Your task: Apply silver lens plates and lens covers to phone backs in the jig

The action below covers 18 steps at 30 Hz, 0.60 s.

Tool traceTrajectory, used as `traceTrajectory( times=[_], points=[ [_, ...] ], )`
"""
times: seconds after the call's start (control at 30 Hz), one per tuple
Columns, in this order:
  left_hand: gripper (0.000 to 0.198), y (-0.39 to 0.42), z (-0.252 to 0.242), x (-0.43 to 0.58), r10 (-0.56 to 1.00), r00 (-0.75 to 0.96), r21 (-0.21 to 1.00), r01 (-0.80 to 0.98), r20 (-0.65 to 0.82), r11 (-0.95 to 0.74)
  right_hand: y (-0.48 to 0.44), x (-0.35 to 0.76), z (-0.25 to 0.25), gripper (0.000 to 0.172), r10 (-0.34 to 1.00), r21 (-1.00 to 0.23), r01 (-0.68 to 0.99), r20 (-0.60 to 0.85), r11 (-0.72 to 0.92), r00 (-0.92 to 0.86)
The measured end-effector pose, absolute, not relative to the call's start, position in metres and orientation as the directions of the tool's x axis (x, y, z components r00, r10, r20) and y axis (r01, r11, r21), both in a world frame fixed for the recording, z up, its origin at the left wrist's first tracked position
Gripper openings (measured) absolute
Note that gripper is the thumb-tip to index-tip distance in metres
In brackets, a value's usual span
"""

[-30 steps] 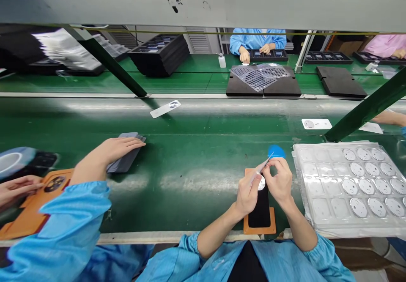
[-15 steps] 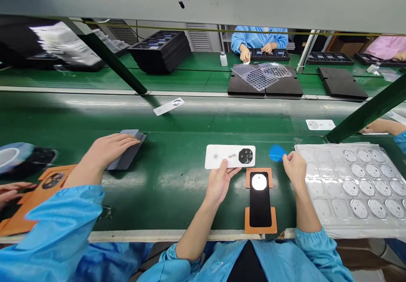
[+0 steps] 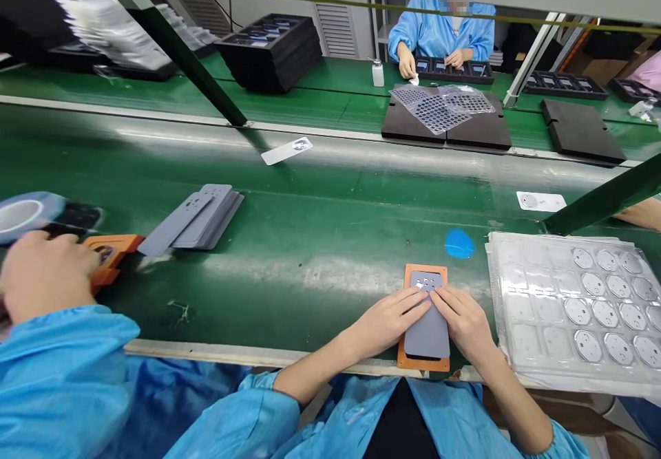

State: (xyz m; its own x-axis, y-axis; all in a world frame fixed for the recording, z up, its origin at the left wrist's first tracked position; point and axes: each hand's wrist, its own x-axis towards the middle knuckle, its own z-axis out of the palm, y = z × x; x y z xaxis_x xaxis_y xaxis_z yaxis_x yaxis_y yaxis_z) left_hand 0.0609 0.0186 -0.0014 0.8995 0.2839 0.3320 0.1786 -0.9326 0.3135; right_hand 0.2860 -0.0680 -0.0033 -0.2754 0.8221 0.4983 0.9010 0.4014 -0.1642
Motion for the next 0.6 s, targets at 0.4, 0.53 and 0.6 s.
traceTrajectory(
  times=[0.4,0.53,0.6],
  points=[
    [0.044,0.031,-0.001,0.068,0.364,0.921,0.277,0.316,0.141,-0.908,-0.063,0.294,-0.012,0.040,0.828,-0.028,0.898,0.402,0.439,-0.392],
    [0.049,0.029,-0.001,0.067,0.358,0.929,0.228,0.331,0.089,-0.916,-0.065,0.289,-0.013,0.052,0.874,0.002,0.911,0.278,0.413,-0.397],
    [0.051,0.028,0.000,0.067,0.346,0.936,0.219,0.324,0.068,-0.920,-0.066,0.287,-0.011,0.057,0.892,-0.001,0.917,0.230,0.399,-0.388]
  ],
)
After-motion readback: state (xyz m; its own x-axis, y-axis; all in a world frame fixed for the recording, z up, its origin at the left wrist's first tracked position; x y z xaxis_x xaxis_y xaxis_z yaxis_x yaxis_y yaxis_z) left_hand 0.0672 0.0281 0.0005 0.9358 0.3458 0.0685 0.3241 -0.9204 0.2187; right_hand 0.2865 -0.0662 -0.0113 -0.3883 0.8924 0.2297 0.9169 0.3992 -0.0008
